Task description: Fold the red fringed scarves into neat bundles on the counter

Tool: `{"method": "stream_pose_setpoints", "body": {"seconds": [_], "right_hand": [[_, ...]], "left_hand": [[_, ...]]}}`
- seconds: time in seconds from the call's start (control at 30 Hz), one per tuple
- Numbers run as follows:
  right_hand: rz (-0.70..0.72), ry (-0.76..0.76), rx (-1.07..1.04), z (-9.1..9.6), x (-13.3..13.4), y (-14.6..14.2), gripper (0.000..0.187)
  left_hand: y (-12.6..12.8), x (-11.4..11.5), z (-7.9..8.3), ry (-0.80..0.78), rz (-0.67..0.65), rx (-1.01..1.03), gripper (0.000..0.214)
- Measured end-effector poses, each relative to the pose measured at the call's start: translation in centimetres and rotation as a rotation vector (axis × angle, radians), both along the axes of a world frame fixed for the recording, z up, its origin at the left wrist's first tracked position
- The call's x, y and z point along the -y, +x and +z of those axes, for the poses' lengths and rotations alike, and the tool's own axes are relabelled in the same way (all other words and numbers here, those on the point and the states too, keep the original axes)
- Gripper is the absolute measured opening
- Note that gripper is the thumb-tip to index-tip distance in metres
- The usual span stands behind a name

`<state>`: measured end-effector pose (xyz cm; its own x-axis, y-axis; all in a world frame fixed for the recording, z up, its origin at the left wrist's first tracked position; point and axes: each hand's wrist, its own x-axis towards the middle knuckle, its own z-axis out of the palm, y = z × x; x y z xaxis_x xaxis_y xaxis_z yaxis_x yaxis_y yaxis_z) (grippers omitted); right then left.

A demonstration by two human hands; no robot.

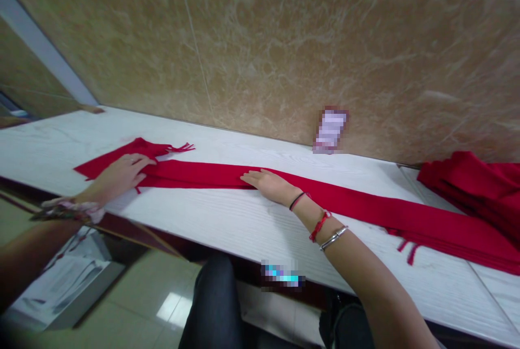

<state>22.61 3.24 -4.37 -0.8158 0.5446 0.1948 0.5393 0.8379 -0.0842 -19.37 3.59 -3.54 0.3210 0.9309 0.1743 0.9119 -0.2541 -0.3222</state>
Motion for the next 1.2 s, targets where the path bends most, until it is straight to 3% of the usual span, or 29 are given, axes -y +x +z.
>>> {"method": "stream_pose_setpoints", "body": {"seconds": [0.17, 0.3, 0.43, 0.57, 0.67, 0.77, 0.9, 0.97, 1.07, 1.2], "right_hand": [[-0.027, -0.002, -0.051, 0.0, -0.2, 1.0, 0.048], [-0.013, -0.088, -0.041, -0.3, 0.4, 1.4, 0.052], [-0.037, -0.155, -0.038, -0.4, 0.9, 1.7, 0.059], [-0.026, -0.183, -0.027, -0.6, 1.2, 1.9, 0.057], [0.007, -0.147, -0.021, -0.9, 1.4, 2.0, 0.048], [0.020, -0.112, -0.038, -1.2, 1.4, 2.0, 0.043], [0.016, -0.112, -0.017, -0.8, 1.4, 1.9, 0.045], [-0.005, -0.083, 0.022, -0.2, 1.7, 2.0, 0.047], [-0.078, -0.021, 0.095, 0.6, 2.7, 2.6, 0.050], [-0.148, 0.038, 0.154, 0.8, 4.7, 5.0, 0.048]], "left_hand": [[1.2, -0.7, 0.9, 0.064, 0.130, -0.062, 0.030], [2.8, -1.1, 1.7, 0.103, 0.168, -0.128, 0.035], [5.5, -1.2, 2.1, 0.064, -0.056, -0.082, 0.047], [7.9, -1.3, 1.2, -0.082, -0.328, 0.078, 0.045], [7.7, -1.6, -0.1, -0.173, -0.366, 0.152, 0.044], [5.9, -2.1, -0.9, -0.206, -0.352, 0.173, 0.046], [5.1, -2.6, -0.2, -0.257, -0.343, 0.115, 0.051], [6.8, -2.5, 0.7, -0.247, -0.350, 0.099, 0.053], [11.5, -1.7, 1.5, -0.123, -0.340, 0.150, 0.049], [17.5, -0.3, 1.0, -0.182, -0.551, 0.180, 0.043]]}}
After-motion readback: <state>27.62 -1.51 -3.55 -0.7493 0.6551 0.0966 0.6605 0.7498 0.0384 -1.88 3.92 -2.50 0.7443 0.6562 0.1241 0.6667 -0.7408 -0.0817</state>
